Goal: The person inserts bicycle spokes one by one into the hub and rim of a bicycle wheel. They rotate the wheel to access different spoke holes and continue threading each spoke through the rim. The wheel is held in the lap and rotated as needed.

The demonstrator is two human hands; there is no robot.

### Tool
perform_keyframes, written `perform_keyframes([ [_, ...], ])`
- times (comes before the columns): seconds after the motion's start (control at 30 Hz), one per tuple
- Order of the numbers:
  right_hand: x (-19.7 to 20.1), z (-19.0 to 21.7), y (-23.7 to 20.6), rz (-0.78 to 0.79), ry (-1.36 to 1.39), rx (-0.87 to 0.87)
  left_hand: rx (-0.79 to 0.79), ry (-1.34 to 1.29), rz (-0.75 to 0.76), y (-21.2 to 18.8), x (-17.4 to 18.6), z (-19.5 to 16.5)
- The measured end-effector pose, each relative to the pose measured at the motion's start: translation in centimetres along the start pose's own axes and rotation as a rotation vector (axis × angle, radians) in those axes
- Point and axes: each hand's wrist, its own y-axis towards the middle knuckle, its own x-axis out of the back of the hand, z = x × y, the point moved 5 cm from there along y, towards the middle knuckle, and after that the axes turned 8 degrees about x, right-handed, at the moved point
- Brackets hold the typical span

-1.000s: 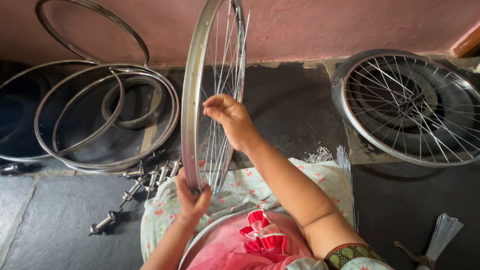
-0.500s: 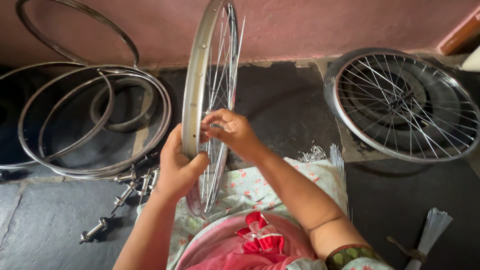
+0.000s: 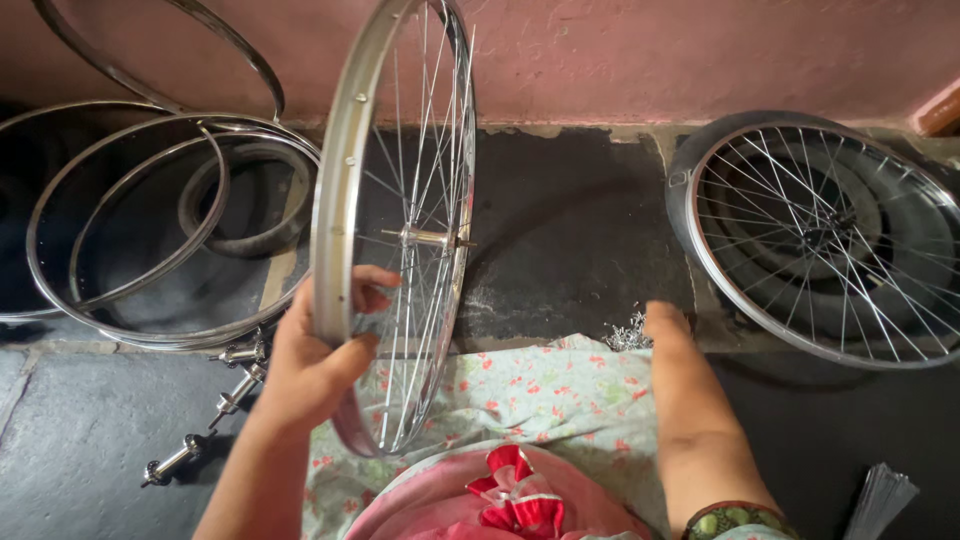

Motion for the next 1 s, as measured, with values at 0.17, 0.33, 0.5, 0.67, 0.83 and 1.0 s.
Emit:
perform_keyframes([
  [0.17, -1.8, -1.4, 0.3, 0.160, -0.002, -0.109, -0.056, -0.032, 0.018, 0.3, 2.0, -1.8],
  [0.33, -2.3, -0.5, 2.0, 0.139, -0.031, -0.073, 0.016, -0.051, -0.061, 0.4, 3.6, -2.8],
  [0.5, -2.4, -0.2, 2.3, 0.136, -0.032, -0.049, 0.033, -0.054, -0.031, 0.6, 4.3, -3.3],
  [0.67, -1.4, -0.5, 1.2, 0.041, 0.088, -0.146, 0.024, -0.051, -0.056, 0.4, 4.2, -2.8],
  [0.83, -0.8, -0.7, 0.0, 0.027, 0.103, -0.190, -0.022, -0.072, 0.014, 0.7, 3.2, -2.2],
  [1.0, -0.5, -0.4, -0.8, 0.055, 0.094, -0.168, -0.042, -0.092, 0.057, 0.5, 2.3, -1.4],
])
